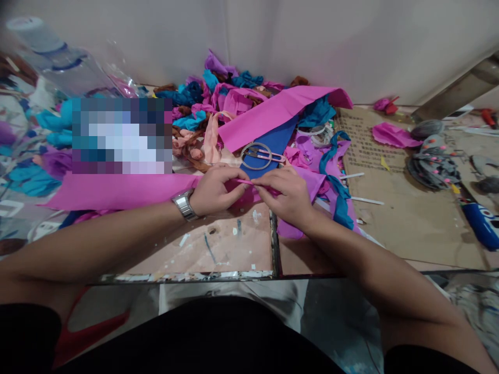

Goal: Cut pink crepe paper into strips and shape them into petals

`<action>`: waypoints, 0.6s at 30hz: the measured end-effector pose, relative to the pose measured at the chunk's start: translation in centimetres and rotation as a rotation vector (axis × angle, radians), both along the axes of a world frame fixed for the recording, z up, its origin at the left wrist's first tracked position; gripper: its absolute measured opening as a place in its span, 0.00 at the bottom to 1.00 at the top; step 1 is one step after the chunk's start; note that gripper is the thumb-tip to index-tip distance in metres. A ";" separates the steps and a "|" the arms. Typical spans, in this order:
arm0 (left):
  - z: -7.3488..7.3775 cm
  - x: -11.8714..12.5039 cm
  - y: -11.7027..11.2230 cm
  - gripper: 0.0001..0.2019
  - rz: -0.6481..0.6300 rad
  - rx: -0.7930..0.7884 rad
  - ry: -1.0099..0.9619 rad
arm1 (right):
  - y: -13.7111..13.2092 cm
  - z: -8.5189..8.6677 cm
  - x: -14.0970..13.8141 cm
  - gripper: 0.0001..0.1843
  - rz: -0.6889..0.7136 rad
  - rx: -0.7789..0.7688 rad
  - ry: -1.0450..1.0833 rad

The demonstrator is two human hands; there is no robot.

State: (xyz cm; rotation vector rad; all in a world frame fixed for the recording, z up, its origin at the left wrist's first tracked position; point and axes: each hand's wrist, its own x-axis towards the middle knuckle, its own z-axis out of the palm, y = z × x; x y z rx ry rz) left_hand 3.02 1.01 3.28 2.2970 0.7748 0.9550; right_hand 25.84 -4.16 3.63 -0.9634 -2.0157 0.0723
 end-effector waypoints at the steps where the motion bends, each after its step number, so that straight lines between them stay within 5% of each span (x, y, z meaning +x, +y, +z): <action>1: 0.0 0.0 0.0 0.08 -0.004 -0.004 -0.005 | 0.0 0.0 0.0 0.10 0.001 0.001 -0.004; 18: 0.1 0.0 0.0 0.07 -0.077 -0.097 -0.082 | 0.1 -0.4 0.3 0.12 0.017 0.017 -0.016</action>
